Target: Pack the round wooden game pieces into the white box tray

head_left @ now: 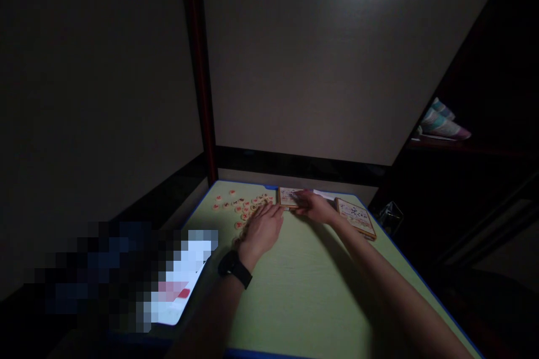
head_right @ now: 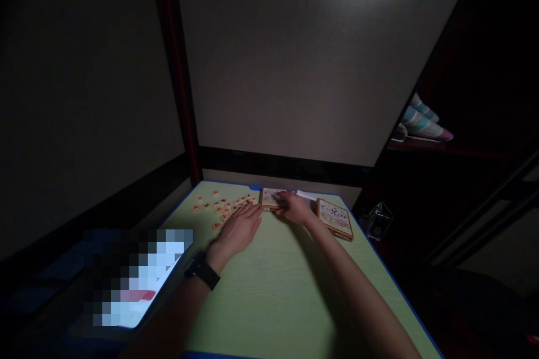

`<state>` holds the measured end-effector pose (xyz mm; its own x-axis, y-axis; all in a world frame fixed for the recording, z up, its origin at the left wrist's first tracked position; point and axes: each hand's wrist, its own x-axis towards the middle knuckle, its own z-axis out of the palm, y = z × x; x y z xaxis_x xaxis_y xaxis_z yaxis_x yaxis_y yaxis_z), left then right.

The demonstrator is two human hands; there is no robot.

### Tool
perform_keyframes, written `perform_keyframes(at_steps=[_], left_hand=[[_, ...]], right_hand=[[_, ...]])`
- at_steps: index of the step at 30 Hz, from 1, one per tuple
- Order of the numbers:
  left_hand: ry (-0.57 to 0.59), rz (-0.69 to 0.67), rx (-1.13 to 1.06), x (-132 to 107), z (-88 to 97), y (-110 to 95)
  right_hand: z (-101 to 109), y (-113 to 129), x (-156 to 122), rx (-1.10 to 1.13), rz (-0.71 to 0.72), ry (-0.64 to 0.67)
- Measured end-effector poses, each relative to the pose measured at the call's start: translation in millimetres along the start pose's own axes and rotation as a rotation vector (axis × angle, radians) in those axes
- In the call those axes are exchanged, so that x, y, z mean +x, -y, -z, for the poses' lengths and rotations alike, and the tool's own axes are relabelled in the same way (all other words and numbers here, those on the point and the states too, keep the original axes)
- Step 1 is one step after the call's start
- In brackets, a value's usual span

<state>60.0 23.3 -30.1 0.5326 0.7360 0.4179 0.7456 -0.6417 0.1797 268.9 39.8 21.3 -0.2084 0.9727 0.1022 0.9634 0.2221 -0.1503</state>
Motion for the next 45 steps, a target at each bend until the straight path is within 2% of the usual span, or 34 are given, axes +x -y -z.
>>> perform_keyframes(at_steps=[3,7,13,18,22,25,28,30,33,36,39,42,43,45], left_hand=[[0.039,-0.032,-0.007,-1,-3.7,-6],[0.082,-0.040,-0.006,-2,-6.5,-9],[0.153,-0.007,0.013,-4,-7.7,-7],[0.111,-0.017,0.013,-5,-12.2,-4],[0.121,-0.022,0.015,-5,-8.5,-6],[0.082,-0.027,0.002,-2,-3.1,-8],[-0.033,-0.005,0.001,0,0.9,-7],[-0.079,0.033,-0.007,2,2.9,-7],[-0.091,0.080,-0.035,2,4.9,-8],[-0.087,0.079,-0.042,2,4.2,-10],[-0.088,0.055,-0.034,2,1.5,-10],[-0.083,0.031,-0.013,0,2.7,-13],[-0.074,0.023,0.001,-2,4.7,-15],[-0.051,0.002,0.034,-5,10.6,-23]], right_hand=[[10,-10,-15,-0.155,-0.187,0.015],[9,-15,-23,-0.233,-0.279,0.037],[13,-21,-20,-0.203,-0.321,0.013],[23,-26,-14,-0.146,-0.325,-0.041],[32,-21,-15,-0.103,-0.294,-0.096],[38,-10,-28,-0.073,-0.203,-0.147],[34,6,-56,-0.075,0.029,-0.208],[23,19,-80,-0.119,0.185,-0.219],[0,39,-115,-0.198,0.334,-0.222],[-22,58,-143,-0.225,0.438,-0.236],[-24,69,-156,-0.108,0.479,-0.190],[-5,61,-150,0.060,0.421,-0.159],[3,53,-144,0.076,0.355,-0.161],[16,31,-127,0.022,0.119,-0.198]])
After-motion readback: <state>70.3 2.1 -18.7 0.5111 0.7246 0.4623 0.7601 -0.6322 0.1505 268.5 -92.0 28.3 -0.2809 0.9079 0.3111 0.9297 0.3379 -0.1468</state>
